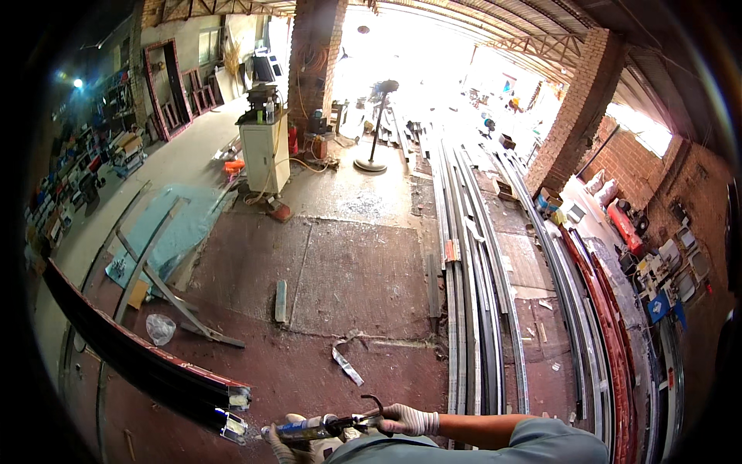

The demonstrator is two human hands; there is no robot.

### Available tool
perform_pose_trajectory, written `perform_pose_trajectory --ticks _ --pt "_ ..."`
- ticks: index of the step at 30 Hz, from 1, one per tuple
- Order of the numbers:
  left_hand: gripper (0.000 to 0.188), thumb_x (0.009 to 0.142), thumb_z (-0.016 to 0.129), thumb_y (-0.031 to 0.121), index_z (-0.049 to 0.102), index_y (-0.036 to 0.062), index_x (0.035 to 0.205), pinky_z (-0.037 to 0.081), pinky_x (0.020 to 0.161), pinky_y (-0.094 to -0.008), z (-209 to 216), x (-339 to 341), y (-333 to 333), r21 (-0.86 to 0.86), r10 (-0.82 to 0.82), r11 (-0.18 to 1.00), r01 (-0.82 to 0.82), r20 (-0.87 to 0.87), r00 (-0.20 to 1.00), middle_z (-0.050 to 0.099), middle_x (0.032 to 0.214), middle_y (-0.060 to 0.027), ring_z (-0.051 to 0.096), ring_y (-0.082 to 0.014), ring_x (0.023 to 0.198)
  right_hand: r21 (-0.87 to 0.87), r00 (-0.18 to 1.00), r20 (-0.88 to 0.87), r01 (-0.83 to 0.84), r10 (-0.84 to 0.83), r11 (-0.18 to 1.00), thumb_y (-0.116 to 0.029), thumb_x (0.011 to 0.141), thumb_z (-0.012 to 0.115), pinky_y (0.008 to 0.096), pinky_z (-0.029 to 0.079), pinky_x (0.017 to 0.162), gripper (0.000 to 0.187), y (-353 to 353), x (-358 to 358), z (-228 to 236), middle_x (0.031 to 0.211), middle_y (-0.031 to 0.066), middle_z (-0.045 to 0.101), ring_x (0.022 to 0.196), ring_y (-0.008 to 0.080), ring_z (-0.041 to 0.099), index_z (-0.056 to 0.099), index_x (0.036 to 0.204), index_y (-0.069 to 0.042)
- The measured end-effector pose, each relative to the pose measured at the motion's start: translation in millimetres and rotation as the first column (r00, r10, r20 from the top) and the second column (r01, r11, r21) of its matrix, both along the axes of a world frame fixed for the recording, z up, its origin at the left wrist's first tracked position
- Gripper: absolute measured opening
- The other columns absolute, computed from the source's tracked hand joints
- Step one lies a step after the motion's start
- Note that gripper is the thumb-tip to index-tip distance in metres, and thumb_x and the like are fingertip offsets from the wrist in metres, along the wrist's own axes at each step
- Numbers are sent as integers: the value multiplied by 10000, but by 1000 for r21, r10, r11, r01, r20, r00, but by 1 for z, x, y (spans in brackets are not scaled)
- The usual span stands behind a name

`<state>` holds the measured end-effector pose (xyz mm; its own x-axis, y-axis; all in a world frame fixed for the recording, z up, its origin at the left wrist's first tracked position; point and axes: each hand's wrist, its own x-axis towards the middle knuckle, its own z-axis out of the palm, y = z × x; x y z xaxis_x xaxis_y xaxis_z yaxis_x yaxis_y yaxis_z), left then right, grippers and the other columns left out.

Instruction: The person applies sealant from a caulking gun to the ends of long black metal profiles, then sets the gun down and picks up two profiles to align them on a workbench.

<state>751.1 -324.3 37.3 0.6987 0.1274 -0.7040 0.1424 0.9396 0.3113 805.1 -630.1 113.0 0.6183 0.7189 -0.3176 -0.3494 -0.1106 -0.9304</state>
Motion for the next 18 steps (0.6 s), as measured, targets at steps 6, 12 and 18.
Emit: perform_pose_trajectory --ticks 6,12,18 --pt "363 900 601 492 599 144 1001 540 803 -402 14 4 4 -177 22 984 4 147 989 633 916 -16 623 -182 863 -41 990 136 25 -19 999 -279 985 633 258 466 919 440 5 3 8 1121 50 684 1009 85 531 596 1326 -5" --pt "349 868 726 409 570 131 1008 572 798 -418 44 20 -5 -53 117 991 -123 -97 988 631 923 -50 633 -231 849 123 992 57 106 -113 987 -401 957 597 226 437 715 636 -12 -11 -3 895 -25 609 758 54 507 496 1404 40" --pt "330 893 687 466 568 159 924 575 751 -400 36 22 6 -77 103 991 -105 -26 994 628 859 -26 637 -207 793 166 999 7 30 -31 986 -319 971 592 223 456 755 563 -7 9 17 1030 -7 668 811 50 537 503 1426 -1"
